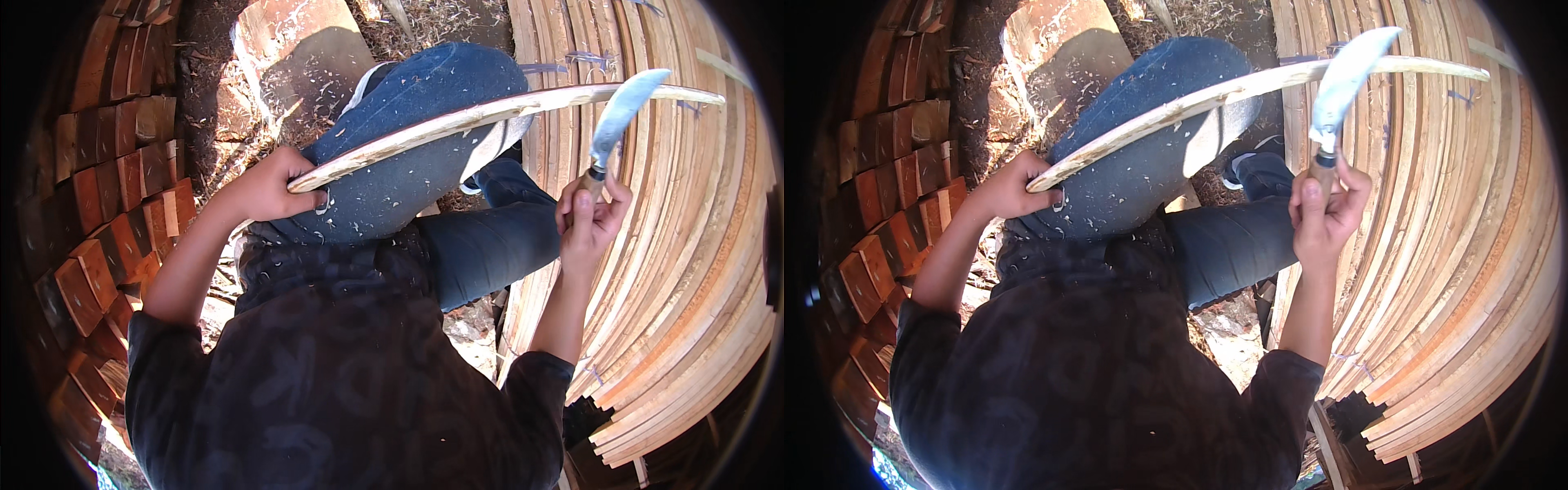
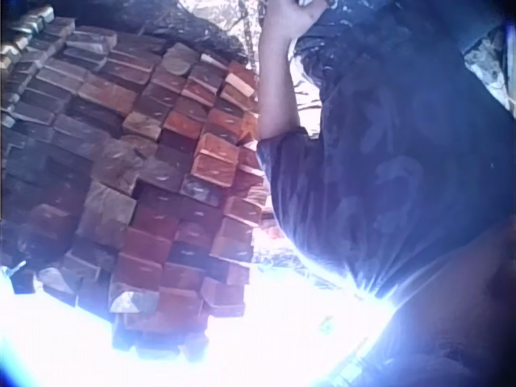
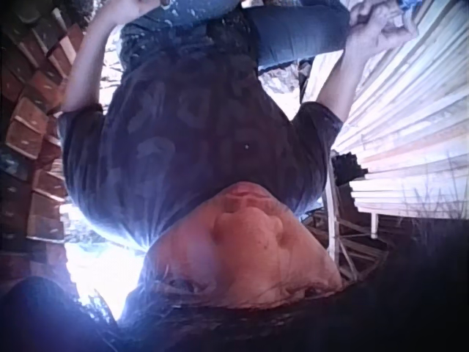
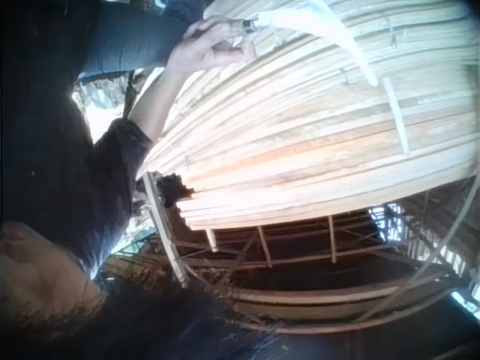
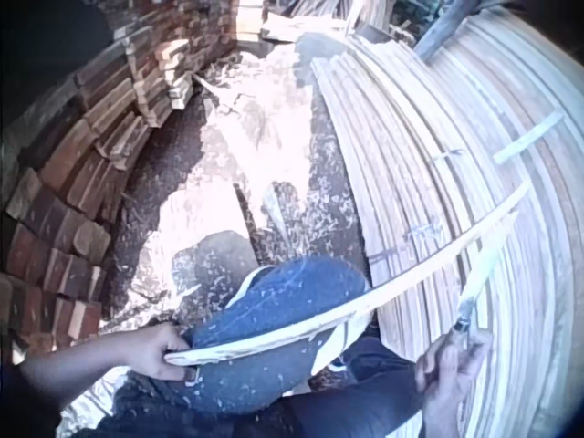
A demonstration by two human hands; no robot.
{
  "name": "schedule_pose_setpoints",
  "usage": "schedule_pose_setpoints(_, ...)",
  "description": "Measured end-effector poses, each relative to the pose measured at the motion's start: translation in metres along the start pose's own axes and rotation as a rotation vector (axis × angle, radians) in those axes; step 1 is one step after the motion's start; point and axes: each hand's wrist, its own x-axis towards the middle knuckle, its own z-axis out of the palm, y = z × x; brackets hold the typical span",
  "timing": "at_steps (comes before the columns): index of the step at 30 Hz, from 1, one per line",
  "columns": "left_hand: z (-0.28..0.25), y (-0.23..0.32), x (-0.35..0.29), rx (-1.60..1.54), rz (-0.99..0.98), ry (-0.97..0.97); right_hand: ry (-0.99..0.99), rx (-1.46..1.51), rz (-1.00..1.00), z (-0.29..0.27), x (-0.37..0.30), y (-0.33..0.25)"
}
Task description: The person sits on the ground and uses a curved knife to shave the surface of a long, thin piece of wood held between their legs. They repeatedly scrape the blade along the wood to remove thin layers.
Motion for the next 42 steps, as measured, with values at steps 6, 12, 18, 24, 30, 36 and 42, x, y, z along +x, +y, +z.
schedule_pose_setpoints(6, 0.004, -0.005, -0.002, -0.010, 0.027, 0.006, -0.276, -0.376, 0.014, 0.003, -0.010, 0.001)
schedule_pose_setpoints(12, 0.001, -0.006, 0.001, -0.004, 0.012, 0.004, -0.411, -0.386, -0.029, 0.012, -0.010, 0.005)
schedule_pose_setpoints(18, -0.001, -0.007, 0.004, -0.021, -0.008, -0.029, -0.359, -0.267, 0.032, 0.023, -0.025, 0.025)
schedule_pose_setpoints(24, -0.004, 0.002, 0.005, -0.027, -0.044, -0.029, -0.408, -0.423, -0.105, 0.020, -0.009, 0.013)
schedule_pose_setpoints(30, -0.004, -0.001, 0.004, -0.028, -0.014, -0.027, -0.137, -0.103, -0.007, 0.024, -0.008, 0.004)
schedule_pose_setpoints(36, 0.002, -0.004, 0.000, -0.018, -0.056, -0.010, -0.103, -0.041, -0.070, 0.033, -0.003, -0.009)
schedule_pose_setpoints(42, 0.002, -0.005, -0.002, -0.006, -0.059, 0.004, 0.124, 0.239, -0.006, 0.031, -0.002, -0.007)
